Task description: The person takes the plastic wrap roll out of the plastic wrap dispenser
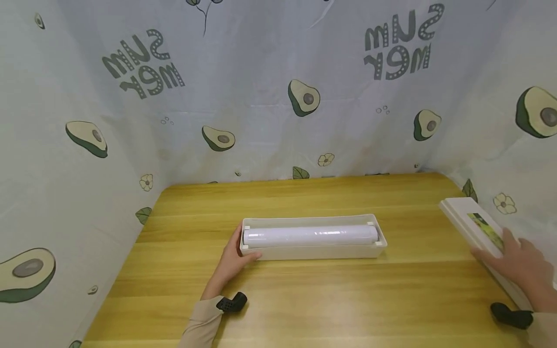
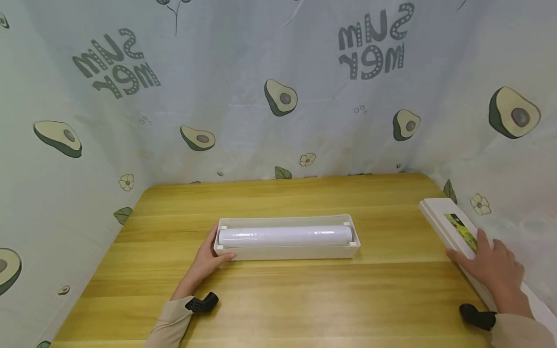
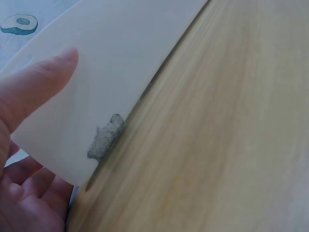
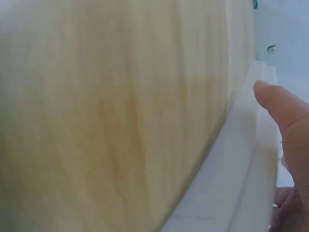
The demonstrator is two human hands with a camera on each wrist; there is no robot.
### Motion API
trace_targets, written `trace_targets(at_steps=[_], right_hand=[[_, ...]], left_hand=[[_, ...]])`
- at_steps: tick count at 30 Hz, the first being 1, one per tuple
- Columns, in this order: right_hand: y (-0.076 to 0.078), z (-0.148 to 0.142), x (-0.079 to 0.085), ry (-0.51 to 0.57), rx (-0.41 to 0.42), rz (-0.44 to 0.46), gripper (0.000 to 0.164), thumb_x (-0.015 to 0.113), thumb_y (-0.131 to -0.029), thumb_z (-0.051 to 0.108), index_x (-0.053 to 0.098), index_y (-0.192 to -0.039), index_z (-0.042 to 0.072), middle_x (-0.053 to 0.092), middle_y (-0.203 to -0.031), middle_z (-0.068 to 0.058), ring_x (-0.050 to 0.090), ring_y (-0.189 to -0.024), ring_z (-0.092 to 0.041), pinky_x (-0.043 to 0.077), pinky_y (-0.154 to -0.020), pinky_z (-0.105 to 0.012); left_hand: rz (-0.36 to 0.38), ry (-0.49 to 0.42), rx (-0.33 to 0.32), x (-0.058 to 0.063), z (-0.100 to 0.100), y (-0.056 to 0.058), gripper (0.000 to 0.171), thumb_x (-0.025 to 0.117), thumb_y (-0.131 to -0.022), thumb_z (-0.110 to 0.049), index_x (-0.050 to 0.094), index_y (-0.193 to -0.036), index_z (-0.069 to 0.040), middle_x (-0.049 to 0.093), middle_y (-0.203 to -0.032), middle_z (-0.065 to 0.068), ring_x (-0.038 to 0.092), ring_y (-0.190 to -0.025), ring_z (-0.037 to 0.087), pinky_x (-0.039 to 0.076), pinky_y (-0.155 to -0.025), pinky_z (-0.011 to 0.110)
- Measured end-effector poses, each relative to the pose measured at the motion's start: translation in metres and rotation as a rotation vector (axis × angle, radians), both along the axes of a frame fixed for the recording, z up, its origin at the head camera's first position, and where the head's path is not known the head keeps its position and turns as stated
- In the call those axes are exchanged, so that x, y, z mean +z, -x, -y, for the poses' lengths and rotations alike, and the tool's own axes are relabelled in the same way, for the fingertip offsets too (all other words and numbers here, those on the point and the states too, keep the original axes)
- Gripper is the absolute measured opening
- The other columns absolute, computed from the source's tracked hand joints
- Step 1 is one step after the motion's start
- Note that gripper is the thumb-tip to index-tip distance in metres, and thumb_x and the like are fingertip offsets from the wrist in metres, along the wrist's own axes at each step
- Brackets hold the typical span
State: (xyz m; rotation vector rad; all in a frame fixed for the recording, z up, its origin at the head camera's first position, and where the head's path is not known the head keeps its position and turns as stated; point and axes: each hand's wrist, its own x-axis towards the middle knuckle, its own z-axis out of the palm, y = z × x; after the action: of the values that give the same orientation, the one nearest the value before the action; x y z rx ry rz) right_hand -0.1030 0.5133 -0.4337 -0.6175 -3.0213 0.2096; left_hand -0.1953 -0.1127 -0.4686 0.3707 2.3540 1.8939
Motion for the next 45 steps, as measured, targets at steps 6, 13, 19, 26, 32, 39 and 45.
trace_targets(at_steps=[6,13,19,26,32,39,45], right_hand=[[0.005,0.001,0.004,-0.047,0.13,-0.179,0.099,0.051,-0.087,0.058,0.011,-0.142,-0.014,0.031,-0.113,-0.048,0.038,-0.091,-0.058,0.036,-0.07,-0.064],[0.007,0.008,0.004,-0.043,0.249,-0.287,0.089,0.054,-0.09,0.049,0.02,-0.139,-0.018,0.036,-0.111,-0.051,0.039,-0.093,-0.06,0.034,-0.076,-0.067],[0.012,0.007,0.001,-0.036,0.289,-0.287,0.087,0.054,-0.091,0.047,0.02,-0.139,-0.018,0.038,-0.111,-0.049,0.04,-0.093,-0.059,0.034,-0.077,-0.066],[0.012,0.017,0.006,-0.02,0.339,-0.292,0.079,0.056,-0.091,0.04,0.025,-0.138,-0.016,0.041,-0.107,-0.048,0.043,-0.088,-0.059,0.035,-0.072,-0.065],[0.01,0.022,0.004,0.023,0.315,-0.231,0.079,0.054,-0.092,0.039,0.019,-0.143,-0.011,0.038,-0.113,-0.048,0.039,-0.093,-0.061,0.034,-0.074,-0.068],[0.015,0.028,0.002,0.015,0.343,-0.256,0.077,0.054,-0.093,0.039,0.02,-0.143,-0.009,0.039,-0.113,-0.049,0.039,-0.094,-0.06,0.034,-0.075,-0.068],[0.016,0.024,0.003,0.01,0.337,-0.225,0.081,0.052,-0.094,0.039,0.015,-0.144,-0.012,0.037,-0.12,-0.048,0.037,-0.1,-0.059,0.032,-0.08,-0.067]], left_hand=[[-0.014,-0.007,-0.004,0.0,-0.001,0.0,0.1,0.078,-0.075,-0.008,0.013,-0.151,-0.012,0.031,-0.15,0.014,0.04,-0.131,0.03,0.041,-0.104,0.036],[-0.004,-0.007,0.0,0.001,-0.002,-0.001,0.1,0.077,-0.074,-0.007,0.013,-0.151,-0.012,0.034,-0.149,0.014,0.041,-0.13,0.03,0.043,-0.102,0.031],[-0.017,0.009,0.004,0.004,-0.002,0.0,0.1,0.078,-0.074,-0.008,0.014,-0.151,-0.011,0.034,-0.149,0.015,0.04,-0.131,0.031,0.039,-0.106,0.043],[-0.017,0.009,0.004,0.003,-0.002,0.001,0.1,0.078,-0.074,-0.008,0.014,-0.151,-0.011,0.032,-0.15,0.015,0.04,-0.131,0.031,0.038,-0.107,0.044],[0.005,-0.004,-0.002,-0.002,0.001,0.0,0.1,0.077,-0.075,-0.007,0.013,-0.151,-0.014,0.033,-0.15,0.013,0.041,-0.129,0.029,0.043,-0.101,0.029],[-0.006,0.003,0.01,-0.002,0.005,-0.001,0.1,0.078,-0.075,-0.01,0.013,-0.151,-0.013,0.032,-0.15,0.014,0.041,-0.13,0.03,0.043,-0.102,0.033],[-0.011,-0.017,-0.01,-0.003,0.001,0.001,0.099,0.077,-0.076,-0.009,0.013,-0.151,-0.012,0.031,-0.151,0.014,0.041,-0.13,0.03,0.044,-0.1,0.029]])
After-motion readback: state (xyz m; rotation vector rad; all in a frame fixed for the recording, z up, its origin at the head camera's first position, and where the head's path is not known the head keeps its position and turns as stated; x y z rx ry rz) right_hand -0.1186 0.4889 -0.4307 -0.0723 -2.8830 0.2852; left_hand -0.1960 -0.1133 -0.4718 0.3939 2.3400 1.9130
